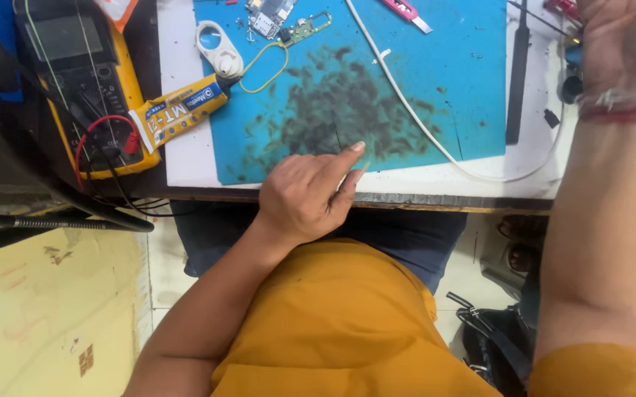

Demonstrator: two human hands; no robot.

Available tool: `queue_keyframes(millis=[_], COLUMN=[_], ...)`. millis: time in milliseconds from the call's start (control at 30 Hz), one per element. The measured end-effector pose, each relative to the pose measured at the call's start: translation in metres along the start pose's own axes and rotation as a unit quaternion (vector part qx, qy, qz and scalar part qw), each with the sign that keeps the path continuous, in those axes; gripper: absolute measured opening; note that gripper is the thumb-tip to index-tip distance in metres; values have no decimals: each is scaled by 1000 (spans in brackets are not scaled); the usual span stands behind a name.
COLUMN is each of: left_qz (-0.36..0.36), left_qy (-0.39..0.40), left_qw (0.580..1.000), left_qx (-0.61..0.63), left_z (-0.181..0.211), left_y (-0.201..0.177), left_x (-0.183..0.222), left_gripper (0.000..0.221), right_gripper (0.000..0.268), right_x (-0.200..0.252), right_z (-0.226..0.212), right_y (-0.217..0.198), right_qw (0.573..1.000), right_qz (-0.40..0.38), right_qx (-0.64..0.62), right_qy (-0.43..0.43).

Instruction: The person disassembles a smartphone, removes the battery and screen, and cleans the motherboard with a cotton swab. They handle the phone casing, battery, screen, and motherboard, using a metal prying tool and a cotton swab.

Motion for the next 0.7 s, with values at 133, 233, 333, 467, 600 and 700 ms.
queue_keyframes(millis=[133,233,333,467,600,700], left_qz=[-8,-17,-20,-28,-28,-37], left_qy=[18,27,34,34,36,36], left_qw=[1000,999,999,999,999,999], left_qx=[-22,-25,-30,-26,-27,-18], left_z=[1,0,-1,0,-1,-2], left_y=[2,3,2,1,0,-1], left_x=[1,2,2,2,2,3], left_gripper=[35,36,36,38,39,40], right_gripper=[20,22,20,13,16,13], right_x=[33,59,77,104,108,103], right_z=[-22,-28,-22,-30,-40,-39], right_y=[67,110,150,194,213,212], right_qw=[998,992,985,925,879,882], right_qz=[-51,-92,-139,-300,-347,-341], right_qx=[23,58,95,191,248,248], right_qy=[-41,-57,-47,-132,-214,-211])
Point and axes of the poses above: each hand's wrist, its own x-axis away from the middle knuckle, its own y-axis out of the palm, z = x × y, the point moved 3 cm from there along -x, towards the middle knuckle, and after that the axes turned 13 degrees about -y, right-handed, at the moved point
